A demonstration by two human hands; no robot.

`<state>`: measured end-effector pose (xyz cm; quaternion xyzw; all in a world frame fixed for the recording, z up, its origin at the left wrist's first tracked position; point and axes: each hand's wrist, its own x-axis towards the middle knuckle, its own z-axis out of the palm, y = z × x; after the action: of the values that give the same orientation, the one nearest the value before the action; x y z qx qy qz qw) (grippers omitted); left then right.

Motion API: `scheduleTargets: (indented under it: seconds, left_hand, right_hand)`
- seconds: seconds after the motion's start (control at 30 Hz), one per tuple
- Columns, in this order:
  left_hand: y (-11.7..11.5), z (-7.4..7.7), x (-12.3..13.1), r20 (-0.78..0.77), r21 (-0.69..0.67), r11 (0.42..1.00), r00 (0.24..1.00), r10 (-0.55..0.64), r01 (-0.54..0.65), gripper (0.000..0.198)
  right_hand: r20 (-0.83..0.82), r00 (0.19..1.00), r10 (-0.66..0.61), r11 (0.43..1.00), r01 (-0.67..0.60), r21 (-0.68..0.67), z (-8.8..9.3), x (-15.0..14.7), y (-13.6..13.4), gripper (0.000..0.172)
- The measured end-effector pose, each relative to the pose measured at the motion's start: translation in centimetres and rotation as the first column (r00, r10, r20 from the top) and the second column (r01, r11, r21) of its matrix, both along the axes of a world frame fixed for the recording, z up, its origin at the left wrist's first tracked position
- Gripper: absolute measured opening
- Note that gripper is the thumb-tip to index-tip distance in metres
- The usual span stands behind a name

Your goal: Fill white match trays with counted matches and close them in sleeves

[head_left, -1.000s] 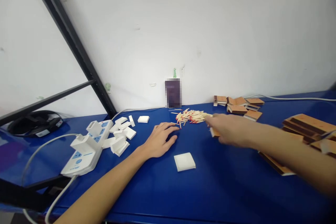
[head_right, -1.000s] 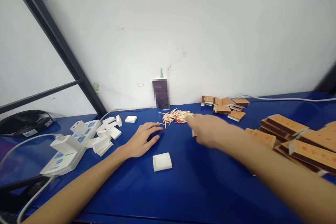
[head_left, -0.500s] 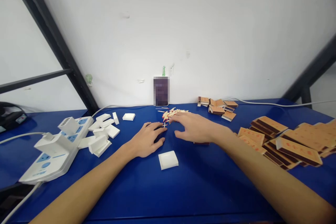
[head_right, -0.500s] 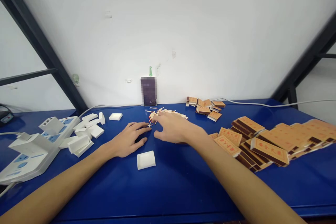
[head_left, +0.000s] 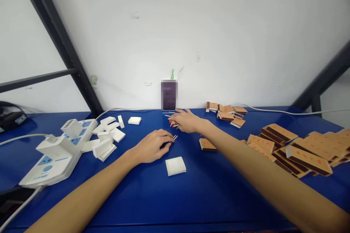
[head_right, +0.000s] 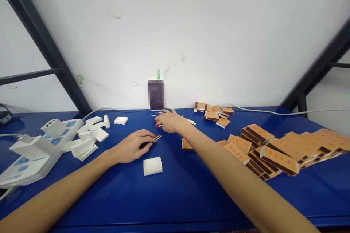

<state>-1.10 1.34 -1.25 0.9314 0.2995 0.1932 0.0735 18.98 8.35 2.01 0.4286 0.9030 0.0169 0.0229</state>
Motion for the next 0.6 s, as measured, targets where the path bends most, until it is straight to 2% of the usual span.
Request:
scheduleTargets:
  seconds: [0.1, 0.2, 0.37, 0.47, 0.6]
  left_hand:
    - [0.0, 0.1, 0.0, 0.049, 0.008, 0.999, 0.998, 0.032, -0.033, 0.026]
    - [0.4, 0.3, -0.1, 0.196, 0.002, 0.992, 0.972, 0.125, -0.128, 0.024]
    - [1.8, 0.3, -1.2, 0.434, -0.085, 0.941, 0.838, 0.331, -0.328, 0.025]
    - [2.4, 0.2, -1.9, 0.459, -0.130, 0.924, 0.805, 0.377, -0.359, 0.027]
    - [2.4, 0.1, -2.0, 0.385, -0.132, 0.934, 0.852, 0.356, -0.331, 0.027]
  right_hand:
    - [0.018, 0.999, 0.044, 0.997, -0.045, 0.064, 0.3, -0.3, 0.2, 0.045]
    - [0.038, 0.997, 0.072, 0.991, -0.075, 0.108, 0.4, -0.6, -0.2, 0.035]
    - [0.019, 0.992, 0.124, 0.987, -0.126, 0.101, 0.2, -1.3, -2.0, 0.030]
    - [0.010, 0.990, 0.139, 0.983, -0.139, 0.117, -0.3, -1.4, -3.6, 0.030]
    - [-0.025, 0.991, 0.132, 0.983, -0.127, 0.132, -1.1, -0.9, -5.5, 0.032]
